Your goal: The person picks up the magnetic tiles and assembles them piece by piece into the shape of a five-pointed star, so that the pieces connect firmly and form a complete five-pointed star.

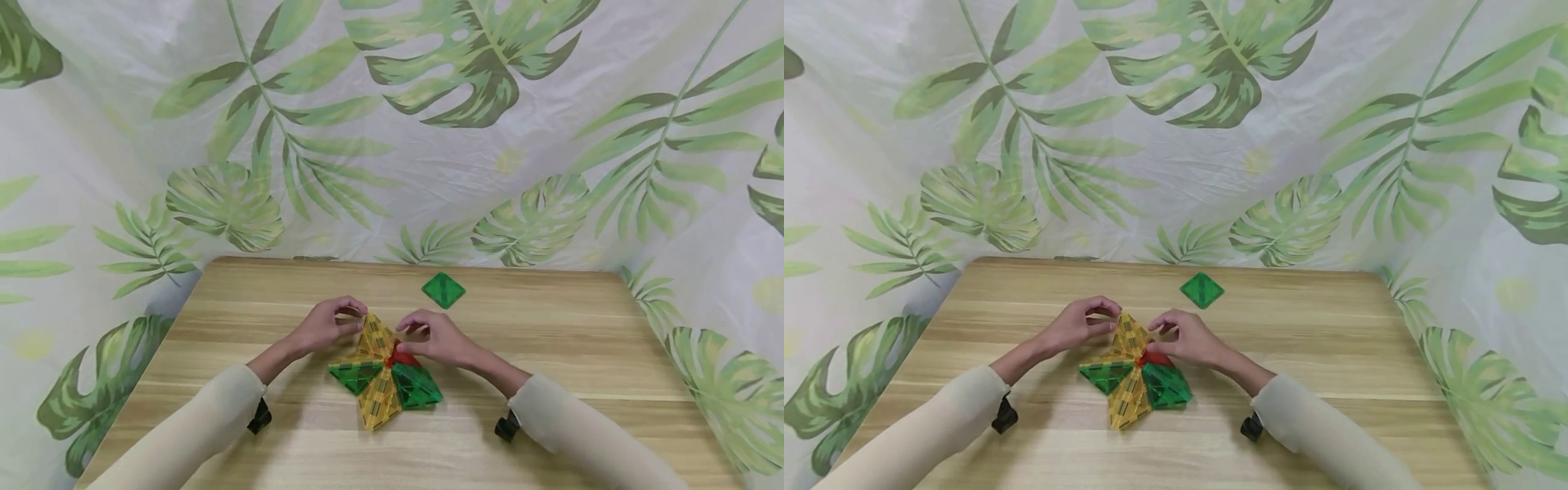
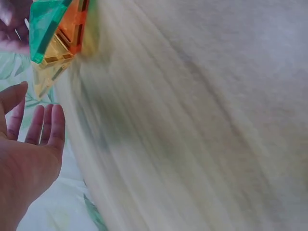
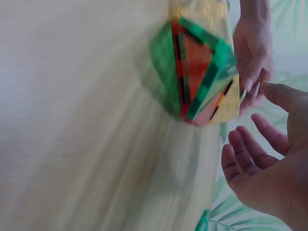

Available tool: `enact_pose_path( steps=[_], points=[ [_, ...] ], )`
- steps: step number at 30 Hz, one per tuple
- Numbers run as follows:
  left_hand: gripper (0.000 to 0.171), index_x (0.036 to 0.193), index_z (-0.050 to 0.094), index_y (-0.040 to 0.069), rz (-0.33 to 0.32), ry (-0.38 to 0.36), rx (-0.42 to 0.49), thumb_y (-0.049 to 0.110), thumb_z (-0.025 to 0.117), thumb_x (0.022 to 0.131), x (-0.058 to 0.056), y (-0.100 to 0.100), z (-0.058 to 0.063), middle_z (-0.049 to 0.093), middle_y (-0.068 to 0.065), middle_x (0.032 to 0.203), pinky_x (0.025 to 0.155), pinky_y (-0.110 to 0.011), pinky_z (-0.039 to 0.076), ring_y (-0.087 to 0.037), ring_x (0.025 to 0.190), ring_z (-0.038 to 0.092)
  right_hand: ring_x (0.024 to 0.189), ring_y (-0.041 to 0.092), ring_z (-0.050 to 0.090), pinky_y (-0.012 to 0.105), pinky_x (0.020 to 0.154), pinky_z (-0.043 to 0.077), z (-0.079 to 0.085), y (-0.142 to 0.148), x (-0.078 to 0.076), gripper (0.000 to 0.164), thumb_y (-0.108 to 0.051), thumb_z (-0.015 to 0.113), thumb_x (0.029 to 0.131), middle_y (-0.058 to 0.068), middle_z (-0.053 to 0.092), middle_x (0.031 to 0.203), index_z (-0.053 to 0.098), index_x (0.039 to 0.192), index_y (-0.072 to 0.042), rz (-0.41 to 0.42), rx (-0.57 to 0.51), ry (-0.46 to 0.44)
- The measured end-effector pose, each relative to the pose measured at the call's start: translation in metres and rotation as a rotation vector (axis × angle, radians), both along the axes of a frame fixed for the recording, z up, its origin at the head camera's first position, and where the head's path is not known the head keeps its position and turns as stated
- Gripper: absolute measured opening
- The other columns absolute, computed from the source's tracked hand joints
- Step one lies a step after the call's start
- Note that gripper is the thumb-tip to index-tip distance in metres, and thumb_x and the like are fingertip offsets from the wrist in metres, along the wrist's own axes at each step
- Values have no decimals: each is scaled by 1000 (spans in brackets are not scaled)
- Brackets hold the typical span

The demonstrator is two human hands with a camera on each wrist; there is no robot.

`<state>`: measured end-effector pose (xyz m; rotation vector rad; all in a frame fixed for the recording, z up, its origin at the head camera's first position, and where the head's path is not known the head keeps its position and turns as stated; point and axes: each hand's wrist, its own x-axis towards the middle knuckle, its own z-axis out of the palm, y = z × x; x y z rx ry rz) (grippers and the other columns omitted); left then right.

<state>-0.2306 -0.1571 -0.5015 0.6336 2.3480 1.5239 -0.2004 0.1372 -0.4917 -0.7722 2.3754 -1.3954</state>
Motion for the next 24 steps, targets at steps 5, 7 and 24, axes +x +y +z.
enact_pose_path(
  steps=[5, 7, 24],
  points=[
    [27, 126, 67, -6, -86, 40, 15, 0, 72, 99, -3, 11, 2, 63, -22, 137, 104, -48, 56, -42, 132, 59, 103, 32, 69, 49, 87, 60, 4, 14, 29, 46, -32, 88, 89, 14, 74, 116, 74, 121, -2, 3, 109, 175],
    [28, 126, 66, -7, -108, 44, 13, 0, 71, 100, -3, 15, 3, 62, -25, 140, 105, -50, 55, -42, 133, 59, 100, 29, 70, 47, 84, 60, 2, 16, 39, 47, -34, 90, 86, 12, 75, 113, 75, 119, -4, -4, 149, 236],
    [21, 121, 72, 1, -167, 61, -108, 9, 71, 102, -4, 29, 1, 73, -11, 118, 91, -38, 56, -18, 101, 65, 104, 15, 69, 35, 91, 59, -10, 22, 81, 38, -24, 93, 83, -1, 73, 114, 75, 115, -11, -77, 269, 448]
  ],
)
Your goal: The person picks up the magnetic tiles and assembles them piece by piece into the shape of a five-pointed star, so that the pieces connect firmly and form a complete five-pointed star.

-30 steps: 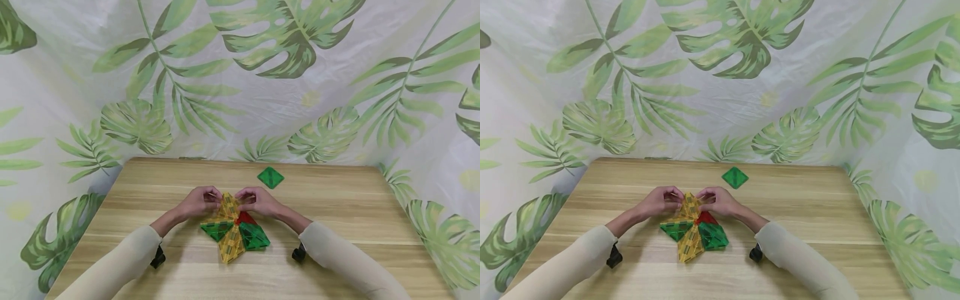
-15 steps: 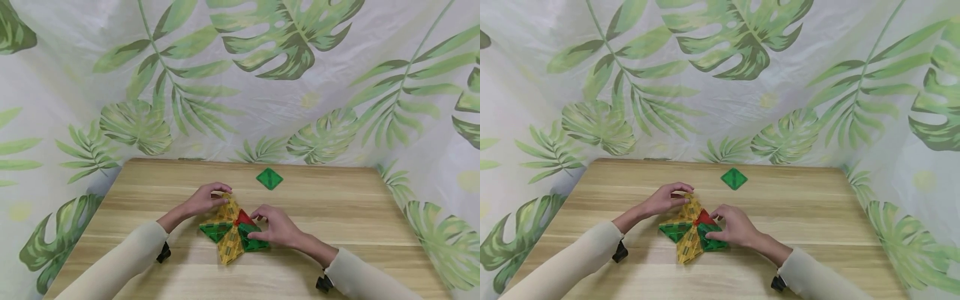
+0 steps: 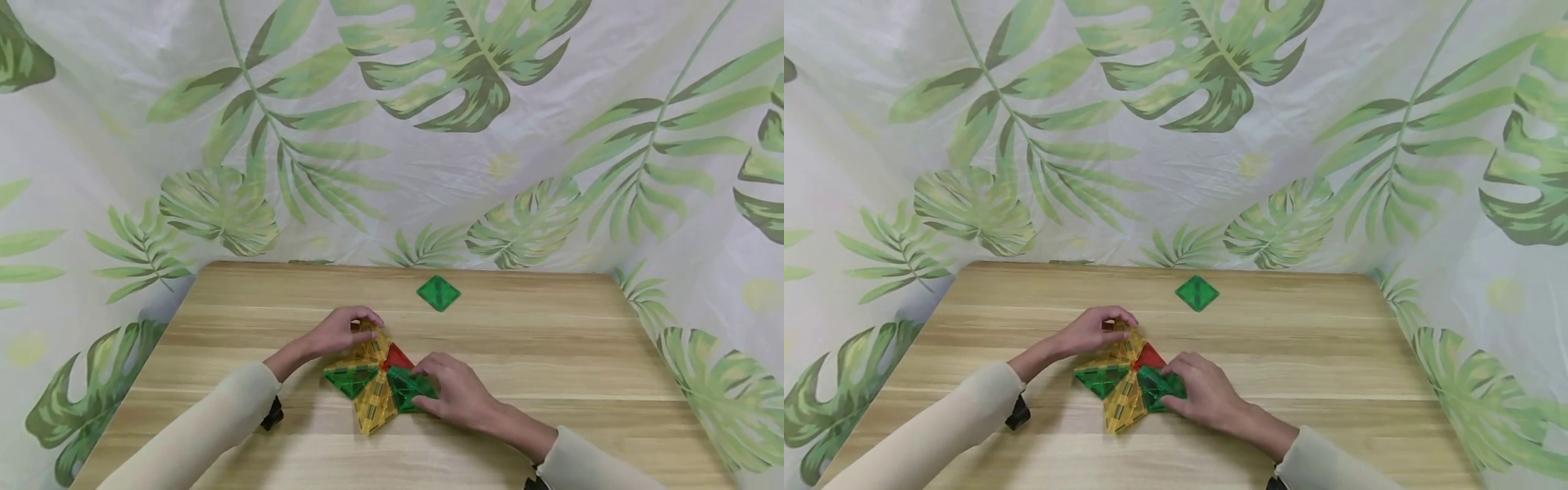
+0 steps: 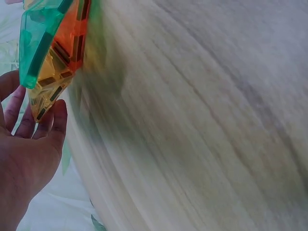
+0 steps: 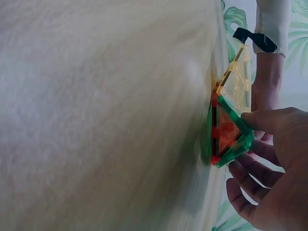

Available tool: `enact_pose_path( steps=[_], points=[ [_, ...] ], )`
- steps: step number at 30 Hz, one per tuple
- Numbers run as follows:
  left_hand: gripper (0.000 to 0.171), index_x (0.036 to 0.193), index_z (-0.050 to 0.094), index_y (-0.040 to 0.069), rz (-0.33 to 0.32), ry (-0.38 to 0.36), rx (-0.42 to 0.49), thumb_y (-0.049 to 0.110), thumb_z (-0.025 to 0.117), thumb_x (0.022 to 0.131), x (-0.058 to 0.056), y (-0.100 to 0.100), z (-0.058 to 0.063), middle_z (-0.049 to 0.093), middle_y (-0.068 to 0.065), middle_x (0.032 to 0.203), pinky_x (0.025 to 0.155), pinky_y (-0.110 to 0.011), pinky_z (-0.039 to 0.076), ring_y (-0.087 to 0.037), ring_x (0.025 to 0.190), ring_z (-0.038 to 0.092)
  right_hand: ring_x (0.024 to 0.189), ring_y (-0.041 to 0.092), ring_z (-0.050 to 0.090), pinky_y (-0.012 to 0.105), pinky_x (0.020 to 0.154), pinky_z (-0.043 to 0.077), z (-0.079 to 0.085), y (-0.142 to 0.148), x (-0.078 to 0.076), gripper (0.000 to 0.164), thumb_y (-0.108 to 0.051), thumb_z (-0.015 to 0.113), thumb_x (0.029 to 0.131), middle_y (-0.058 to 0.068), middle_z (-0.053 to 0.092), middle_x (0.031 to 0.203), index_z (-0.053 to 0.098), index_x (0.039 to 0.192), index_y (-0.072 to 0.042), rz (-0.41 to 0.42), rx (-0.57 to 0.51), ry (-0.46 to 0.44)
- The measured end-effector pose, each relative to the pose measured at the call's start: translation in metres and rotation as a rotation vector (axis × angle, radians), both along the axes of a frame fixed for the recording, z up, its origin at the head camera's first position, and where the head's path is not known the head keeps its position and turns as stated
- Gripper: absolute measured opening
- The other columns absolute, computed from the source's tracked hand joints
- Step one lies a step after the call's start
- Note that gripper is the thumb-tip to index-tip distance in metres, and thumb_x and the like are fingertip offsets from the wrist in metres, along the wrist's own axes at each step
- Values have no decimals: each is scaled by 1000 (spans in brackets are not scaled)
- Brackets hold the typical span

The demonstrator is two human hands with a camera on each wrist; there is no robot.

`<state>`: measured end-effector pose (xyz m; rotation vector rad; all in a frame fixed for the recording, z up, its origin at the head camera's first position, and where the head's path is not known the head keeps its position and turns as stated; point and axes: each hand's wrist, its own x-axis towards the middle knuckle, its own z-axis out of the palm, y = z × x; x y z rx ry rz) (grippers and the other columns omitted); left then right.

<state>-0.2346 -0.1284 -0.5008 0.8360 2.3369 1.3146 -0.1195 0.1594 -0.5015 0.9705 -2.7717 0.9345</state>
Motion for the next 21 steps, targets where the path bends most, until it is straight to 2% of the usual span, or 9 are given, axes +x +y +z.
enact_pose_path(
  steps=[3, 8, 14, 21],
  points=[
    [20, 119, 72, 2, -3, 11, -5, 9, 73, 100, 2, -3, -1, 73, -9, 115, 90, -36, 57, -17, 99, 65, 107, 14, 68, 36, 94, 59, 0, 4, -2, 35, -23, 90, 86, -1, 73, 115, 76, 115, -12, 16, 35, 5],
    [20, 117, 73, 3, -13, 60, -4, 9, 76, 98, 6, -8, 0, 74, -9, 117, 94, -38, 58, -19, 106, 68, 112, 16, 69, 37, 97, 58, 0, 15, -12, 32, -19, 88, 89, 0, 74, 117, 76, 117, -10, 70, 60, 31],
    [18, 113, 74, 7, -32, 108, -17, 9, 79, 96, 13, -13, -1, 75, -6, 115, 87, -35, 57, -19, 104, 68, 112, 21, 70, 42, 96, 59, 0, 30, -28, 30, -10, 86, 89, 4, 75, 117, 76, 117, -8, 139, 59, 92],
    [17, 112, 74, 5, -72, 146, -37, 8, 79, 95, 22, -8, -2, 75, -4, 111, 92, -33, 57, -19, 106, 68, 114, 24, 69, 44, 98, 58, 1, 48, -45, 32, 1, 83, 87, 6, 75, 118, 77, 118, -7, 152, 31, 71]
  ],
)
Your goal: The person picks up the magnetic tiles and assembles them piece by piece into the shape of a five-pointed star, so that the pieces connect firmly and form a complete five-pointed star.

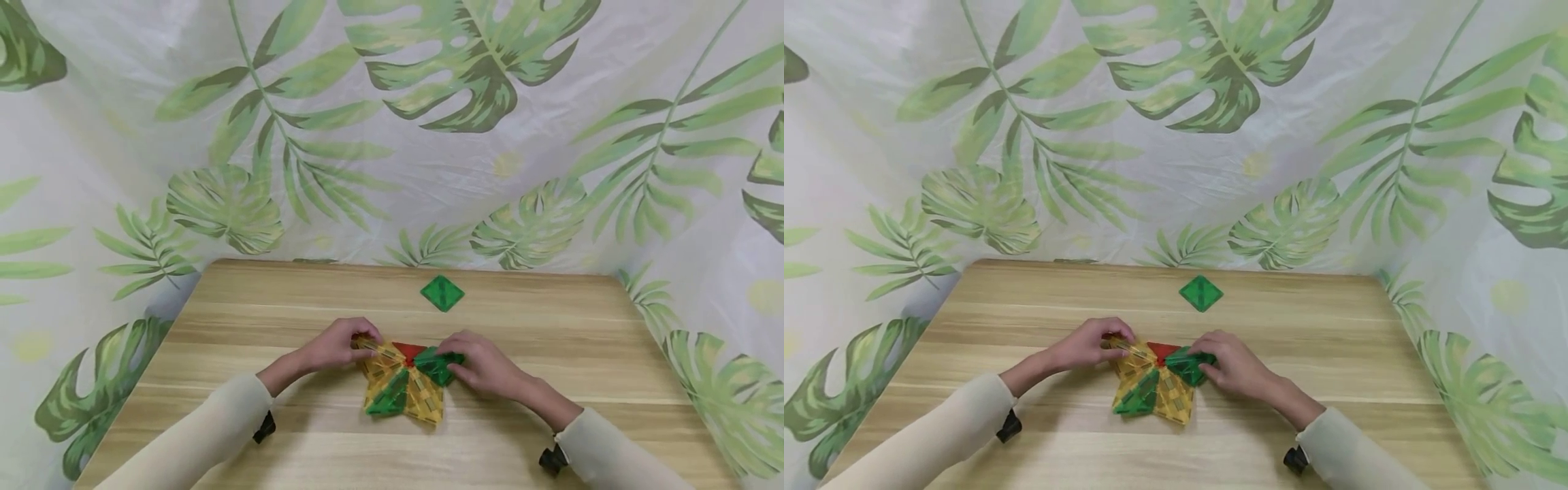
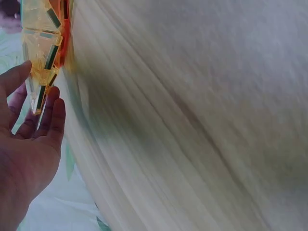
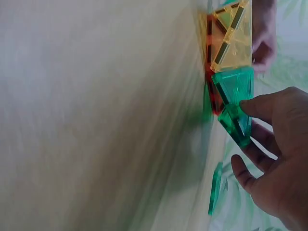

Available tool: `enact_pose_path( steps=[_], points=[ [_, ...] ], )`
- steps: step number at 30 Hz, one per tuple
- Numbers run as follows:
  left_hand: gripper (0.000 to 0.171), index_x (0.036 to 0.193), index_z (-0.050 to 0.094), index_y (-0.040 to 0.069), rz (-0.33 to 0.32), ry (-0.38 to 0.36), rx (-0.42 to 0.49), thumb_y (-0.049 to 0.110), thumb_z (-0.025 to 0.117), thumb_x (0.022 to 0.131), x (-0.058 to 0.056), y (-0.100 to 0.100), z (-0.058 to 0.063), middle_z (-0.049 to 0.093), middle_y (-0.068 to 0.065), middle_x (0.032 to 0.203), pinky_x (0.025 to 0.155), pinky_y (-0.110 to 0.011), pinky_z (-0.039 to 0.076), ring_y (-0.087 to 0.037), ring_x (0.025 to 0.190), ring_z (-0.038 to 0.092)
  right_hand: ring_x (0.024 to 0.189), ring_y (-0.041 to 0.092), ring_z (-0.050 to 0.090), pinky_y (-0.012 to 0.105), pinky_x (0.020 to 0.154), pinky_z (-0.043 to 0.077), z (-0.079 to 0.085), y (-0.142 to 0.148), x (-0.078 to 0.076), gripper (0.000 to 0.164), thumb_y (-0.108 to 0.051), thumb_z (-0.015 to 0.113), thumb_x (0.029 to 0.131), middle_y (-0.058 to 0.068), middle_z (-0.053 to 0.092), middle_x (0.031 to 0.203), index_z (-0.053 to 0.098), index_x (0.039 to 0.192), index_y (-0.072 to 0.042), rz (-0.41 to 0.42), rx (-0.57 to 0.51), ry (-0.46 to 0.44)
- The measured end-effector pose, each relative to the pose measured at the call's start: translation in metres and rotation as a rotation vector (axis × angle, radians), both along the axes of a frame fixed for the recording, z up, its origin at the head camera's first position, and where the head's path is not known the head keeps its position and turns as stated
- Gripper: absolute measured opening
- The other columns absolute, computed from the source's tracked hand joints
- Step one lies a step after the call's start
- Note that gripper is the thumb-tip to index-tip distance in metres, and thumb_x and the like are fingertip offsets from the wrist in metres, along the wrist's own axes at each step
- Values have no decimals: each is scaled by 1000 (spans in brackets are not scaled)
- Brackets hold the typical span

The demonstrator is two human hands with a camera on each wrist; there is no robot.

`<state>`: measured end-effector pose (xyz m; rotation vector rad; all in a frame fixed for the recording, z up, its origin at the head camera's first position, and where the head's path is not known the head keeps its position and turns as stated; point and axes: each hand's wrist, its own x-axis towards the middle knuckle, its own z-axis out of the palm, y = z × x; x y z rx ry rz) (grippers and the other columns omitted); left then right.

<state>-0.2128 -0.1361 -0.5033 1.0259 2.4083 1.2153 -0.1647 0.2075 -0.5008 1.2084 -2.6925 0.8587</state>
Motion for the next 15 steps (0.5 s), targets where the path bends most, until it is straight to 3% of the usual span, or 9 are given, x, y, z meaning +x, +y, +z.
enact_pose_path(
  steps=[10, 15],
  points=[
    [19, 110, 73, 4, 3, 27, 1, 7, 81, 93, 6, 13, 1, 75, -3, 107, 88, -31, 57, -17, 101, 69, 114, 24, 69, 46, 99, 58, 1, 14, -9, 32, 1, 82, 87, 5, 75, 120, 77, 118, -9, -11, 13, -30],
    [19, 112, 73, 2, 4, 6, 20, 8, 79, 95, -1, 16, 0, 76, -7, 109, 91, -37, 59, -21, 103, 71, 113, 26, 69, 49, 98, 58, 2, 18, -17, 26, -4, 80, 92, 6, 75, 118, 77, 118, -7, -40, -33, -130]
  ],
)
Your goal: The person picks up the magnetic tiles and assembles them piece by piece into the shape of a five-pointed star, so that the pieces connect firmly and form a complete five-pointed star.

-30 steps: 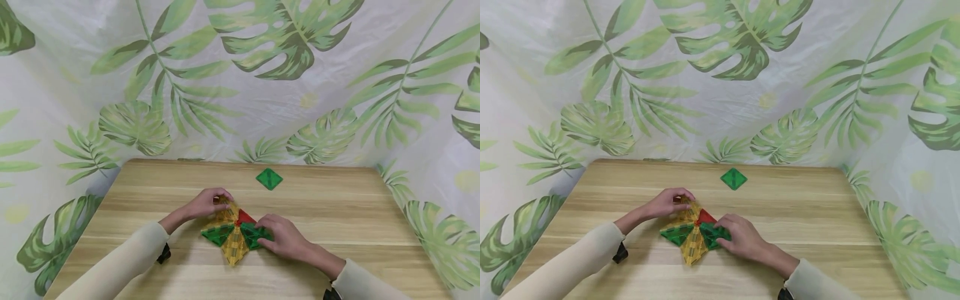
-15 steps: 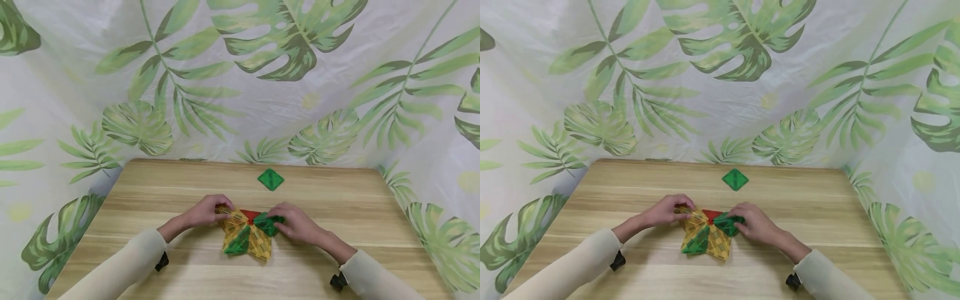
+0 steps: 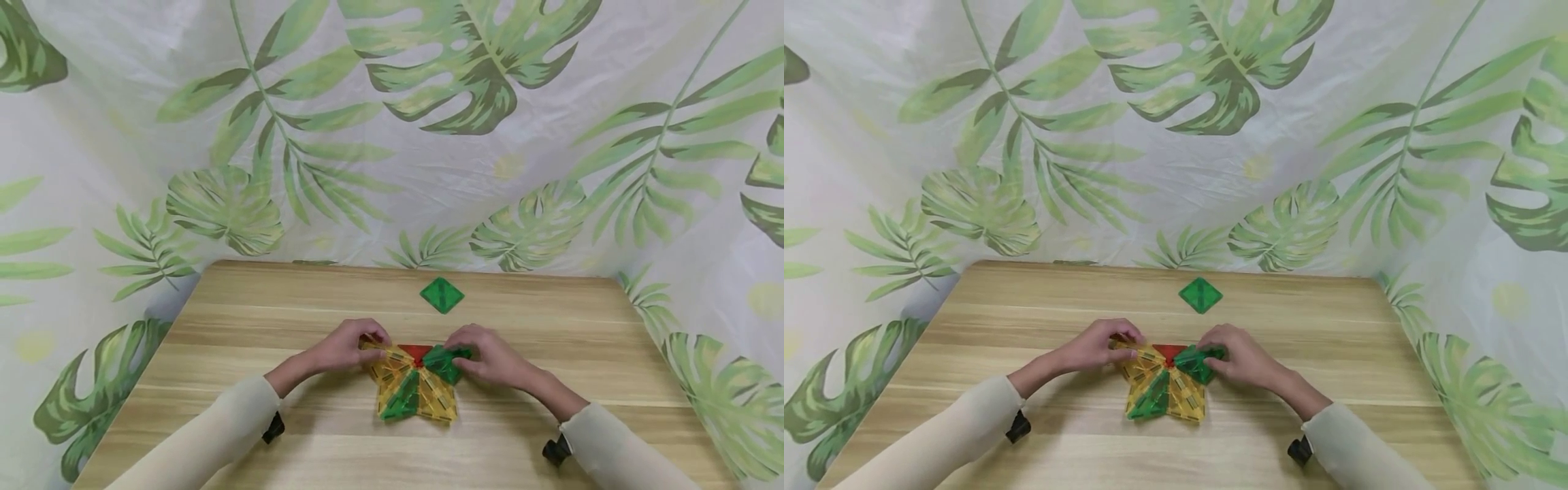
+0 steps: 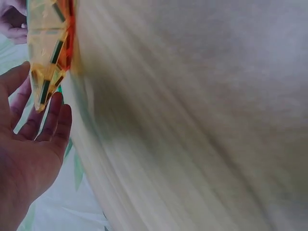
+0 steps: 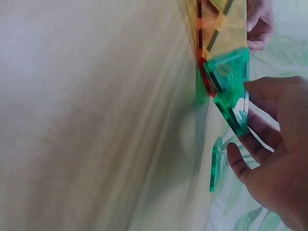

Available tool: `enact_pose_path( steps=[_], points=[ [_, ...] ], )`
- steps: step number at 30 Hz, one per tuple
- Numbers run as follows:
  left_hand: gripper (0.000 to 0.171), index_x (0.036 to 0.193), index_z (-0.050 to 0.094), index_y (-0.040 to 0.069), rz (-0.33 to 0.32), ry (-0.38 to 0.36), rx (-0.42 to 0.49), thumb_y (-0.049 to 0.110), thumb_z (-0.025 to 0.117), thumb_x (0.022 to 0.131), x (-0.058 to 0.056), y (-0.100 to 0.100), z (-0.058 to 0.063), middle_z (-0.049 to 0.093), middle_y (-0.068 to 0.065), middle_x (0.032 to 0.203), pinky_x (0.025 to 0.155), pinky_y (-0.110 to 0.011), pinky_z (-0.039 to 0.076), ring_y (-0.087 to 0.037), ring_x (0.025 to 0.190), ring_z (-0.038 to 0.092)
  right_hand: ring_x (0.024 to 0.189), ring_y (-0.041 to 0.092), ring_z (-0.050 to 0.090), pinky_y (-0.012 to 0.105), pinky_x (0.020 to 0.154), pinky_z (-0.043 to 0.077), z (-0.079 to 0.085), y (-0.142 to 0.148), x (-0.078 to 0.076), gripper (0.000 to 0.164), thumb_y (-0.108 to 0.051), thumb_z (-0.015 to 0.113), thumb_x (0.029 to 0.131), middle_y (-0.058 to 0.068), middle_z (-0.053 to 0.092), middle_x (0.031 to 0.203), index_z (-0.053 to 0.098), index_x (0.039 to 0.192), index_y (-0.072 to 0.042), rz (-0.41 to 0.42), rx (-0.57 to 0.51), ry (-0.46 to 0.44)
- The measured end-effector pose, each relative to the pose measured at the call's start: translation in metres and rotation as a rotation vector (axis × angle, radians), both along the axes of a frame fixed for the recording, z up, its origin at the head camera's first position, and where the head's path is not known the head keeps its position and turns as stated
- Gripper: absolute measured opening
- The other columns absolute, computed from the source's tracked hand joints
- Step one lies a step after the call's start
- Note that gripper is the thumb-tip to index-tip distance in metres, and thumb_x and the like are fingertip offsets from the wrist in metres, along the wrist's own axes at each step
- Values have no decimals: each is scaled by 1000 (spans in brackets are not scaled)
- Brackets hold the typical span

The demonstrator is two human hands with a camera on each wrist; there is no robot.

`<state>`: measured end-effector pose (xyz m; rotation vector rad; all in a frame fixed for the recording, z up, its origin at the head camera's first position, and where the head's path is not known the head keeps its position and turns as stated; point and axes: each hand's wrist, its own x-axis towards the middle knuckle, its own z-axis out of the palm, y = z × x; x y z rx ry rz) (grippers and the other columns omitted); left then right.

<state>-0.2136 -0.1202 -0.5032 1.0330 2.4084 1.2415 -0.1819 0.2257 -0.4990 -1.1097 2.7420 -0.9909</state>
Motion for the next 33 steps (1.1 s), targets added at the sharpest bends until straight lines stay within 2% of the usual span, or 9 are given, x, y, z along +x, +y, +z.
enact_pose_path(
  steps=[4, 8, 12, 17, 24, 29, 33],
  points=[
    [19, 116, 72, -3, 35, -47, 47, 6, 73, 100, -13, 6, 3, 75, -16, 114, 94, -41, 60, -27, 107, 71, 103, 29, 72, 46, 88, 61, 0, 2, -15, 25, -7, 81, 94, 13, 76, 113, 75, 117, 0, -95, -68, -51],
    [27, 127, 68, -8, 91, -119, 80, 5, 67, 104, -29, 15, 8, 70, -24, 126, 99, -43, 58, -33, 114, 69, 98, 30, 72, 41, 81, 62, 1, 4, -34, 29, -9, 81, 94, 20, 75, 113, 75, 119, 5, -204, -108, -93],
    [37, 139, 61, -7, 143, -196, 70, 9, 64, 106, -45, 24, 9, 64, -25, 138, 104, -45, 56, -36, 124, 65, 100, 34, 72, 46, 83, 62, 1, 6, -55, 33, -11, 81, 94, 23, 74, 116, 73, 120, 7, -267, -116, -119],
    [45, 149, 54, -4, 191, -300, 70, 14, 62, 108, -63, 33, 3, 58, -23, 148, 109, -46, 52, -36, 132, 60, 105, 37, 70, 52, 89, 59, -2, 8, -79, 42, -18, 82, 94, 24, 74, 120, 71, 126, 8, -346, -75, -163],
    [56, 159, 41, -2, 161, -463, 93, 16, 60, 109, -84, 43, 1, 47, -22, 160, 118, -51, 43, -38, 145, 50, 109, 34, 68, 52, 94, 57, -11, 6, -99, 59, -26, 85, 91, 24, 71, 125, 66, 135, 8, -433, -31, -239],
    [59, 162, 36, 0, 139, -522, 88, 15, 59, 110, -94, 51, 1, 44, -21, 162, 120, -50, 40, -36, 148, 46, 116, 38, 67, 54, 97, 56, -15, 5, -106, 63, -28, 86, 90, 25, 70, 130, 65, 138, 7, -445, -34, -262],
    [62, 163, 34, -1, 119, -551, 84, 10, 60, 108, -97, 59, 1, 43, -22, 163, 122, -48, 39, -36, 150, 44, 118, 40, 67, 54, 98, 56, -17, 1, -108, 64, -26, 87, 88, 25, 70, 131, 65, 137, 8, -448, -34, -264]
  ],
)
